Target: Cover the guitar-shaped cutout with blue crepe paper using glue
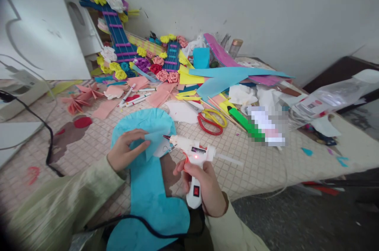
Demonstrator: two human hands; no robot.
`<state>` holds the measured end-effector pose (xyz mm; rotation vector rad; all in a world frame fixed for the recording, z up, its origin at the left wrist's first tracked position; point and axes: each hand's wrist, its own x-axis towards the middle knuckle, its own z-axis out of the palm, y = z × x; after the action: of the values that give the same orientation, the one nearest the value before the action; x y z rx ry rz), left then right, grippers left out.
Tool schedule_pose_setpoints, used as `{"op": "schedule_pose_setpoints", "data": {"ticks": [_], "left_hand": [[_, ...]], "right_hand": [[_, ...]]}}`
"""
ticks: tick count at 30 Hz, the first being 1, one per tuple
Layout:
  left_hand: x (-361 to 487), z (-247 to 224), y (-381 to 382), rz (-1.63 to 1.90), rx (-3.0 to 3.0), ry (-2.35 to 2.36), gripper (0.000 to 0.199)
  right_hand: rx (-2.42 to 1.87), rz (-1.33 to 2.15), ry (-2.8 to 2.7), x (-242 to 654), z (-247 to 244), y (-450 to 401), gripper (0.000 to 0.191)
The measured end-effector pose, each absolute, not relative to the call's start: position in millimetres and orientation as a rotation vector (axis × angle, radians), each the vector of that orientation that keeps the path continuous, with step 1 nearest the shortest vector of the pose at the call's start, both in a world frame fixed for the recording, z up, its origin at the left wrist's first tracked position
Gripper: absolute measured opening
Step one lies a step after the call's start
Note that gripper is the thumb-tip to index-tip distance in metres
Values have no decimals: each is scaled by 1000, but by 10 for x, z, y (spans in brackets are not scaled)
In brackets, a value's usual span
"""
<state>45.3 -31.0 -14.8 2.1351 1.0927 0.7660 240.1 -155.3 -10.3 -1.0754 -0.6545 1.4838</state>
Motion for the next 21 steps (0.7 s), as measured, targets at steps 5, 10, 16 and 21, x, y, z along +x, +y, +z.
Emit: {"op": "schedule_pose_setpoints", "data": {"ticks": [5, 10, 16, 21], "left_hand": [[445, -109, -326, 754, 2129, 1087, 20], [431, -129, -322, 788, 2163, 1144, 21], [421, -139, -339, 802, 2285, 1129, 22], [424, -108, -352, 802, 2320, 1122, 22]], "right_hand": [[-1055, 1544, -717, 2414, -128, -1556, 22], [-1139, 1406, -602, 2409, -118, -1558, 21], [-1199, 1431, -569, 2438, -157, -1502, 23], [-1202, 1405, -579, 2383, -85, -1451, 24]]}}
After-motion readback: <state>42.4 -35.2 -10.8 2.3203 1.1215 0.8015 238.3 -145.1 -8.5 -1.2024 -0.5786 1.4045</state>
